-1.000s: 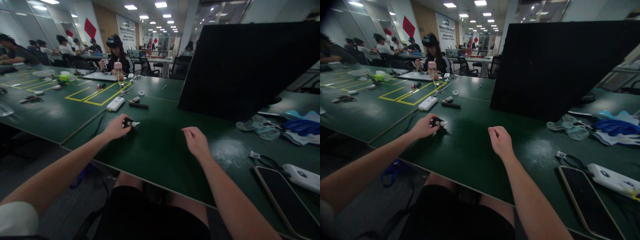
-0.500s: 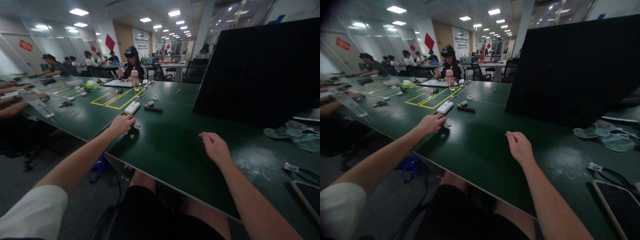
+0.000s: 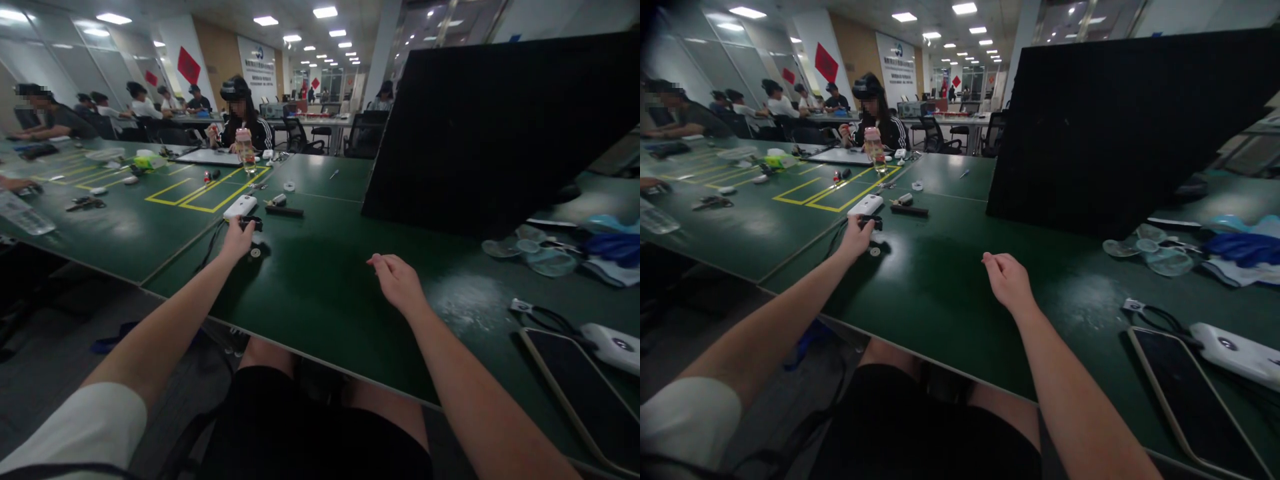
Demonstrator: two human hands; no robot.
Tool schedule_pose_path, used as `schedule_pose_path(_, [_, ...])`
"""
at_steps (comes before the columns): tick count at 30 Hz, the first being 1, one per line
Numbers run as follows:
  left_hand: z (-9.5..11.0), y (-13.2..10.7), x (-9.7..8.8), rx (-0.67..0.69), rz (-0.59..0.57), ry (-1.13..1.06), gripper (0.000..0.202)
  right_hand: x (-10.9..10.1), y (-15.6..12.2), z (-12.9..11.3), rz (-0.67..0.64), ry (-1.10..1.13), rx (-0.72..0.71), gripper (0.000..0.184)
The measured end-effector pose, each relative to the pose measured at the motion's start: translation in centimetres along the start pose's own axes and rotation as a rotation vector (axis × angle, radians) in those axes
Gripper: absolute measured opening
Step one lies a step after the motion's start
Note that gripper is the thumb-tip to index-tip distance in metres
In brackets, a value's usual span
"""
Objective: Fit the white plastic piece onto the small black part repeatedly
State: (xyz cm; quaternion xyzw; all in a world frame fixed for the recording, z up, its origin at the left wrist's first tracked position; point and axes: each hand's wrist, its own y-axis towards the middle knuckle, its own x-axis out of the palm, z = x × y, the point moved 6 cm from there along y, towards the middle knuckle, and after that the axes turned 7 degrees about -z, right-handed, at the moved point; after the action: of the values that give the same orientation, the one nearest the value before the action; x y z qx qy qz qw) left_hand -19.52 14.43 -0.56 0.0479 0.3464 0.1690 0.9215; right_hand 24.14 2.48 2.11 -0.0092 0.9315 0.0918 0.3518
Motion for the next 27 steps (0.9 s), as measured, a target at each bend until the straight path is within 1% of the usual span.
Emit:
schedule_pose_path(2, [1.2, -0.1, 1.9, 0.031, -0.075, 0.0, 0.051, 0.0, 0.0, 0.1, 0.003, 0.006, 0.014, 0.053])
schedule_pose_path(5, [3.4, -0.9, 4.2, 0.126, -0.18, 0.058, 0.053, 0.0, 0.0, 0.2, -0.004, 0.009, 0.021, 0.053])
schedule_pose_path(9, [7.0, -3.1, 7.5, 0.294, -0.329, 0.215, 0.056, 0.1, 0.1, 0.0, -0.009, 0.001, 0.017, 0.055])
schedule_pose_path(13, [11.5, -7.0, 11.0, 0.535, -0.453, 0.297, 0.056, -0.3, 0.2, 0.1, 0.046, -0.01, 0.049, 0.06])
schedule_pose_path(16, [14.8, -10.6, 13.5, 0.617, -0.496, 0.277, 0.054, -1.0, 0.2, 0.4, 0.127, -0.003, 0.059, 0.065])
schedule_pose_path(19, [18.1, -14.7, 15.8, 0.741, -0.594, 0.221, 0.054, -1.6, 0.1, 0.7, 0.22, 0.022, 0.047, 0.066])
schedule_pose_path(21, [19.7, -17.1, 16.9, 0.796, -0.669, 0.176, 0.053, -1.9, 0.0, 1.0, 0.264, 0.041, 0.042, 0.067])
schedule_pose_path(23, [20.8, -18.7, 17.4, 0.827, -0.737, 0.126, 0.051, -1.9, 0.0, 1.3, 0.274, 0.067, 0.043, 0.067])
schedule_pose_path(25, [21.3, -19.5, 17.4, 0.839, -0.789, 0.075, 0.048, -1.7, 0.1, 1.4, 0.253, 0.098, 0.045, 0.067])
schedule_pose_path(27, [21.4, -19.5, 16.9, 0.828, -0.817, -0.003, 0.044, -1.4, 0.2, 1.4, 0.208, 0.125, 0.048, 0.067])
